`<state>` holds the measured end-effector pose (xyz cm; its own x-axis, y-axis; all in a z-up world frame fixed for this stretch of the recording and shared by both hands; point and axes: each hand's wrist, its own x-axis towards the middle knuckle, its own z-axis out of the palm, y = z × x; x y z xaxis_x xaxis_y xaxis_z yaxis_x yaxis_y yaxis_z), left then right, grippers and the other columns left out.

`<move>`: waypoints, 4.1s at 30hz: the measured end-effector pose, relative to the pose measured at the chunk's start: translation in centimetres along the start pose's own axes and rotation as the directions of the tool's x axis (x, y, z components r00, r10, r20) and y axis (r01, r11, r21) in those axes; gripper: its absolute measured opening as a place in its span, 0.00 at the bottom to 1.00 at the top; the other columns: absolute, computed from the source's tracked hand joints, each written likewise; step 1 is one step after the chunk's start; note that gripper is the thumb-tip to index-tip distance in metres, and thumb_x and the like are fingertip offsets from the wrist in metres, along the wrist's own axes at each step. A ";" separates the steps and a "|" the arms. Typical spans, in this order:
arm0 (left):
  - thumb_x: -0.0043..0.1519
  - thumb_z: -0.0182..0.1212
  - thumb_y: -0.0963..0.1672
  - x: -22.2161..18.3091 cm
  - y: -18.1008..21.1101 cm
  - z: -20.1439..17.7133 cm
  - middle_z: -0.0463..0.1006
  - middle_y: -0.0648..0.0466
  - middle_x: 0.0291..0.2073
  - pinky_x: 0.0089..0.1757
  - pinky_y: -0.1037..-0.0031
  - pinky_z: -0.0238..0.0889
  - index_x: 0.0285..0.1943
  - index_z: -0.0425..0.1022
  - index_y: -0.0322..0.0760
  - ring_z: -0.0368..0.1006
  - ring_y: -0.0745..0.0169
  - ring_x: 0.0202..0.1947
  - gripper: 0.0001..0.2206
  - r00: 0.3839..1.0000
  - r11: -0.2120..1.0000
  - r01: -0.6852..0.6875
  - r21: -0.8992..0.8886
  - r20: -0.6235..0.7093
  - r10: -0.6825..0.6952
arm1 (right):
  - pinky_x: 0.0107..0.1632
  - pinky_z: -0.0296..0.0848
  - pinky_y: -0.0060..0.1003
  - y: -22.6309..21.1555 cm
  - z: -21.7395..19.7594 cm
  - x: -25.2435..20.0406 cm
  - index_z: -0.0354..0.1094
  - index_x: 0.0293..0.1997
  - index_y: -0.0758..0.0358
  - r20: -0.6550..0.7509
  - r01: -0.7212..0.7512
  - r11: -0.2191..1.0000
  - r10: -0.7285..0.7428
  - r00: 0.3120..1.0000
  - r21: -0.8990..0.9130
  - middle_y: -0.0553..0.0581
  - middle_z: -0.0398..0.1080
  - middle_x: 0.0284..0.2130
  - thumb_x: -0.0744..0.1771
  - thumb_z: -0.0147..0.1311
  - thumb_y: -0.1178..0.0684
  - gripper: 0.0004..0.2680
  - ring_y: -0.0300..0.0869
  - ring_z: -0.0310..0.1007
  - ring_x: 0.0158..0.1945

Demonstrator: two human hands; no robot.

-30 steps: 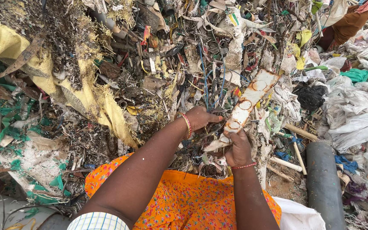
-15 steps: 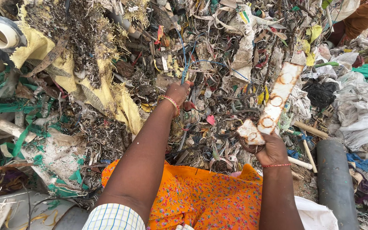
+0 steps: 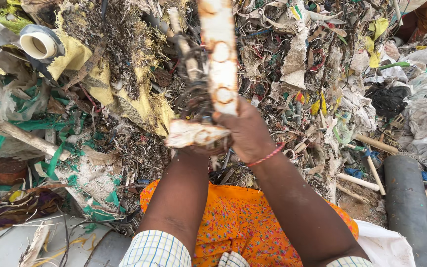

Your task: The person sorts through a large pile of mixed waste and debris by hand, picking out specific items like plastic pipes, wire, and small electronic components. They use pliers to manipulate some items before placing them into a white bag.

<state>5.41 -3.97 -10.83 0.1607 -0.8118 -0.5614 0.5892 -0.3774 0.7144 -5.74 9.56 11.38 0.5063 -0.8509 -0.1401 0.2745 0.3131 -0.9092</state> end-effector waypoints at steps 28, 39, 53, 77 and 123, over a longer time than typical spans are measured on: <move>0.71 0.52 0.47 -9.7 1.9 2.1 0.80 0.38 0.44 0.32 0.62 0.81 0.59 0.70 0.27 0.81 0.56 0.33 0.17 0.967 0.997 0.059 0.052 0.244 -0.070 | 0.51 0.78 0.42 10.7 -16.0 0.6 0.62 0.67 0.64 -0.210 -0.150 0.593 -0.034 0.977 -0.791 0.64 0.76 0.50 0.63 0.61 0.47 0.25 0.46 0.79 0.48; 0.62 0.62 0.41 -19.4 10.2 -9.2 0.57 0.51 0.76 0.65 0.58 0.61 0.81 0.49 0.55 0.66 0.47 0.69 0.38 0.948 -0.774 -0.302 0.557 0.092 -0.303 | 0.39 0.83 0.54 2.6 -26.8 -2.0 0.62 0.60 0.55 -0.547 0.109 0.994 -0.095 0.831 -0.007 0.54 0.72 0.48 0.66 0.55 0.49 0.16 0.46 0.79 0.45; 0.49 0.58 0.65 -35.2 10.0 -34.6 0.54 0.45 0.77 0.59 0.46 0.61 0.82 0.39 0.56 0.69 0.34 0.63 0.52 0.912 0.903 -0.404 -0.148 -0.134 0.387 | 0.43 0.83 0.53 4.6 -27.1 -2.1 0.62 0.63 0.59 -0.470 0.042 0.998 -0.015 0.883 0.048 0.54 0.74 0.49 0.67 0.56 0.49 0.17 0.44 0.79 0.47; 0.57 0.58 0.60 -22.6 34.7 -15.4 0.65 0.46 0.71 0.60 0.50 0.62 0.73 0.59 0.50 0.70 0.40 0.64 0.35 0.452 0.370 -0.529 0.764 -0.116 0.885 | 0.44 0.82 0.55 5.0 -23.3 -2.6 0.65 0.58 0.55 -0.295 -0.146 0.985 0.166 0.941 0.088 0.49 0.72 0.46 0.66 0.58 0.47 0.15 0.44 0.78 0.45; 0.65 0.55 0.46 -8.8 1.9 8.1 0.76 0.51 0.25 0.21 0.67 0.65 0.46 0.71 0.34 0.71 0.61 0.17 0.10 0.967 0.698 -0.230 0.678 0.078 0.244 | 0.39 0.77 0.55 4.2 -36.1 -7.5 0.65 0.57 0.55 -0.729 -0.078 0.996 0.016 0.685 -0.051 0.50 0.71 0.45 0.67 0.51 0.54 0.12 0.42 0.75 0.43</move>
<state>-1.28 -1.09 -1.17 0.2375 -0.9114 -0.3361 -0.1630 -0.3785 0.9111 -37.86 2.03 -5.57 -0.2448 -0.8849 -0.3964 0.1924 0.3563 -0.9143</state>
